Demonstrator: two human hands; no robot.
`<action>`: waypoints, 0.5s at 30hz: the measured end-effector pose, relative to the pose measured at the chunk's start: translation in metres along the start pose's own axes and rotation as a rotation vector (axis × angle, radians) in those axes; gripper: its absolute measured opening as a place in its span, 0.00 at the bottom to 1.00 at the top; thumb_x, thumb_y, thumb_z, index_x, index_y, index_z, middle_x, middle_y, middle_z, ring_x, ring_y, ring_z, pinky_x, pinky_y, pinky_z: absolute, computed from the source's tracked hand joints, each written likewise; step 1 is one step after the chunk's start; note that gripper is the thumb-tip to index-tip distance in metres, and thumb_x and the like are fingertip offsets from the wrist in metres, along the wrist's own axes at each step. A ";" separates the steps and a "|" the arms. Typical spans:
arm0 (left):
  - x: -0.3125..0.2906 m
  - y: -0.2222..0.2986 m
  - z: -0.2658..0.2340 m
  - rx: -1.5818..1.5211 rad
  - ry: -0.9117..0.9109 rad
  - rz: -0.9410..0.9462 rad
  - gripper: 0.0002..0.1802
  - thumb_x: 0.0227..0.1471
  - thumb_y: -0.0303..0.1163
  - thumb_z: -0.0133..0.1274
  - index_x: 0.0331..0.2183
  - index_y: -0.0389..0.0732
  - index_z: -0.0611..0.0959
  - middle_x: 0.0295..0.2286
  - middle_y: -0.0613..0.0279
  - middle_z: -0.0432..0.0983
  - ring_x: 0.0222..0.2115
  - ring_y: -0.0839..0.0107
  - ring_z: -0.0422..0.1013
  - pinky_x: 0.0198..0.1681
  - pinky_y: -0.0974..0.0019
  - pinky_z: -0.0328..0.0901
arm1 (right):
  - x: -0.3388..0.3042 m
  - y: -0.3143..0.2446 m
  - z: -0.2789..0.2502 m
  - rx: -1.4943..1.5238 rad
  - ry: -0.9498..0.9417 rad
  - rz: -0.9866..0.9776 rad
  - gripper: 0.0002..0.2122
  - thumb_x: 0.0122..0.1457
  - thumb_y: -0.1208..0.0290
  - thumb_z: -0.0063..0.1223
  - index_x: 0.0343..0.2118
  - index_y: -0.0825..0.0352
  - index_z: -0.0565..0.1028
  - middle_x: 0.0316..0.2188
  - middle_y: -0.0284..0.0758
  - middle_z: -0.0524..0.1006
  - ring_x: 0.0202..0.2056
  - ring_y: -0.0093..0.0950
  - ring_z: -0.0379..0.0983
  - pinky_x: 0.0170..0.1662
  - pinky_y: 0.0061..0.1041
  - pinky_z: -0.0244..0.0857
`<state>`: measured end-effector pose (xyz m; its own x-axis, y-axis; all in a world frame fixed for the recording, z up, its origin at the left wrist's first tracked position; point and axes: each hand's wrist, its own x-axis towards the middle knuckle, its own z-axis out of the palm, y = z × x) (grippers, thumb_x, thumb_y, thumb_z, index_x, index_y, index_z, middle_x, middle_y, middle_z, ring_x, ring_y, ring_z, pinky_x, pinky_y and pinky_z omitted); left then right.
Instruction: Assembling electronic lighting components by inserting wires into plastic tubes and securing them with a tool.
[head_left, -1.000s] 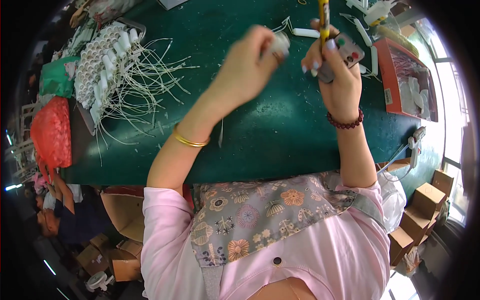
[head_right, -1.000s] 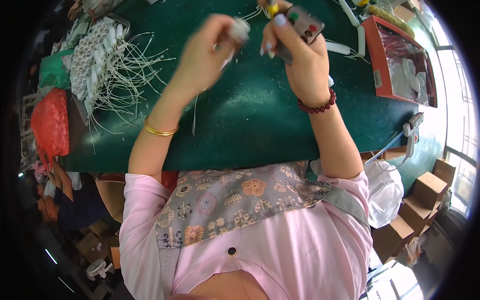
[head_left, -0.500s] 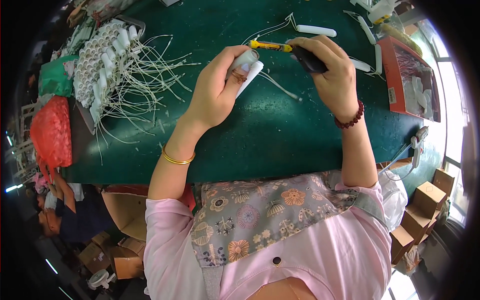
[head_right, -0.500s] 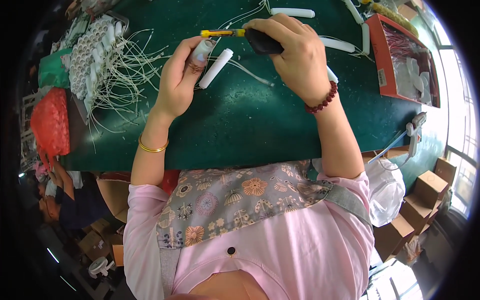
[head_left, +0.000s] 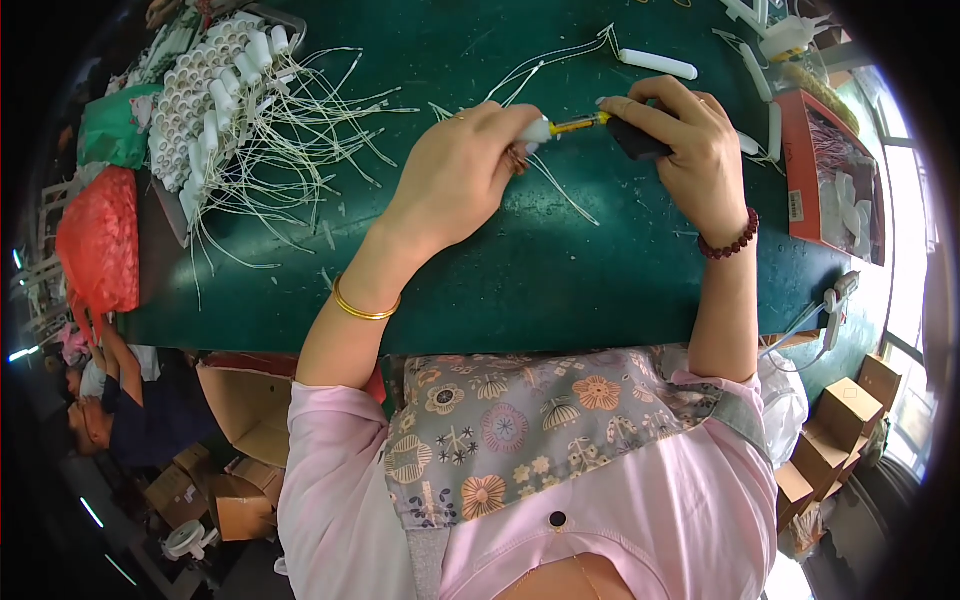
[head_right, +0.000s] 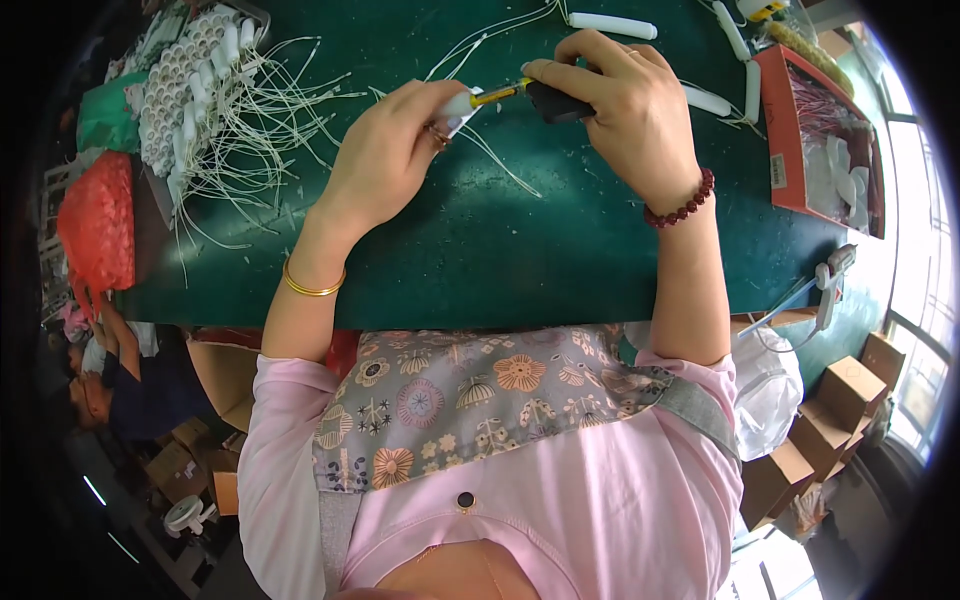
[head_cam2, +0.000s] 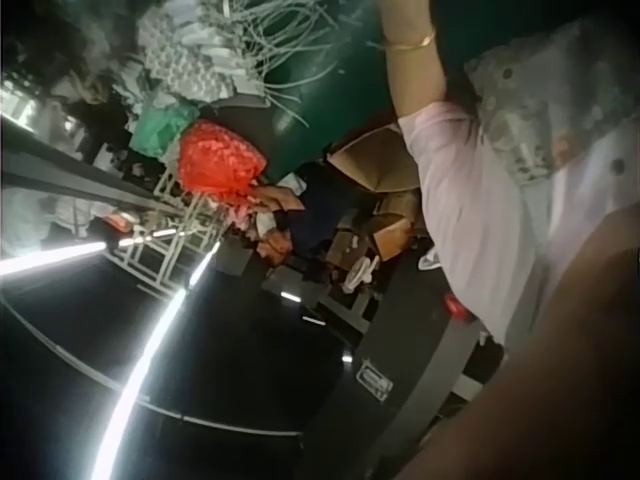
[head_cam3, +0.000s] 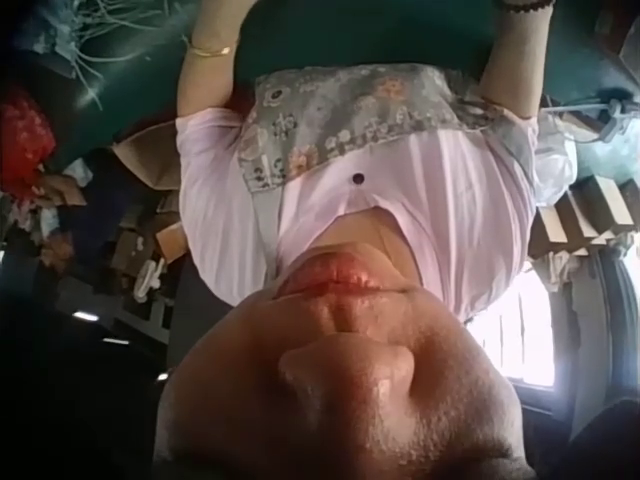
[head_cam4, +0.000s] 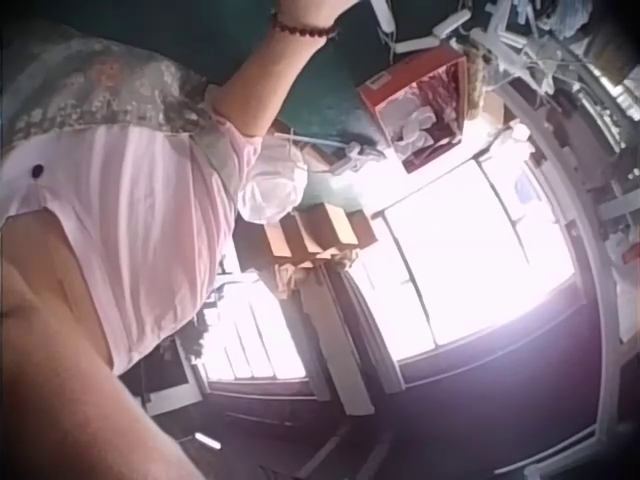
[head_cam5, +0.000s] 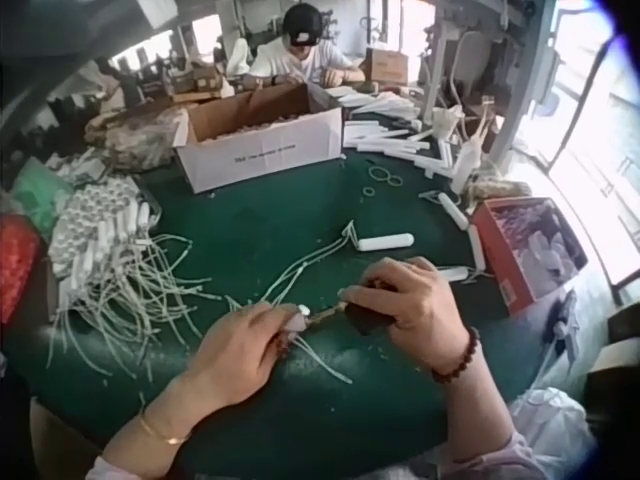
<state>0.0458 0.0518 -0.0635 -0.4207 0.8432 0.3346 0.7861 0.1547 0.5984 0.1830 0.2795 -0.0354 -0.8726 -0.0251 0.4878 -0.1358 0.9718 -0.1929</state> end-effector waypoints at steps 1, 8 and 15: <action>0.000 0.003 0.001 0.038 -0.022 0.009 0.13 0.59 0.26 0.52 0.46 0.40 0.77 0.37 0.52 0.78 0.35 0.50 0.75 0.37 0.56 0.70 | 0.001 -0.002 -0.001 0.008 0.011 -0.018 0.18 0.48 0.84 0.57 0.43 0.60 0.84 0.37 0.32 0.79 0.39 0.34 0.77 0.47 0.31 0.69; -0.004 0.014 0.009 -0.304 -0.016 -0.199 0.11 0.62 0.34 0.50 0.44 0.39 0.79 0.36 0.51 0.78 0.36 0.51 0.75 0.38 0.58 0.69 | 0.001 -0.038 0.011 0.521 0.063 0.107 0.24 0.50 0.91 0.52 0.52 0.67 0.79 0.54 0.41 0.77 0.56 0.38 0.74 0.62 0.36 0.63; -0.011 -0.001 0.013 -0.964 0.064 -0.385 0.15 0.67 0.42 0.47 0.36 0.40 0.78 0.26 0.58 0.74 0.24 0.68 0.71 0.29 0.70 0.63 | 0.004 -0.046 0.021 0.732 0.093 0.166 0.26 0.60 0.86 0.50 0.62 0.62 0.68 0.55 0.40 0.76 0.58 0.34 0.73 0.60 0.32 0.65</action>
<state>0.0555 0.0491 -0.0766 -0.6114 0.7911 0.0190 -0.0900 -0.0934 0.9916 0.1763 0.2300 -0.0423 -0.8698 0.1597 0.4668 -0.3112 0.5566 -0.7703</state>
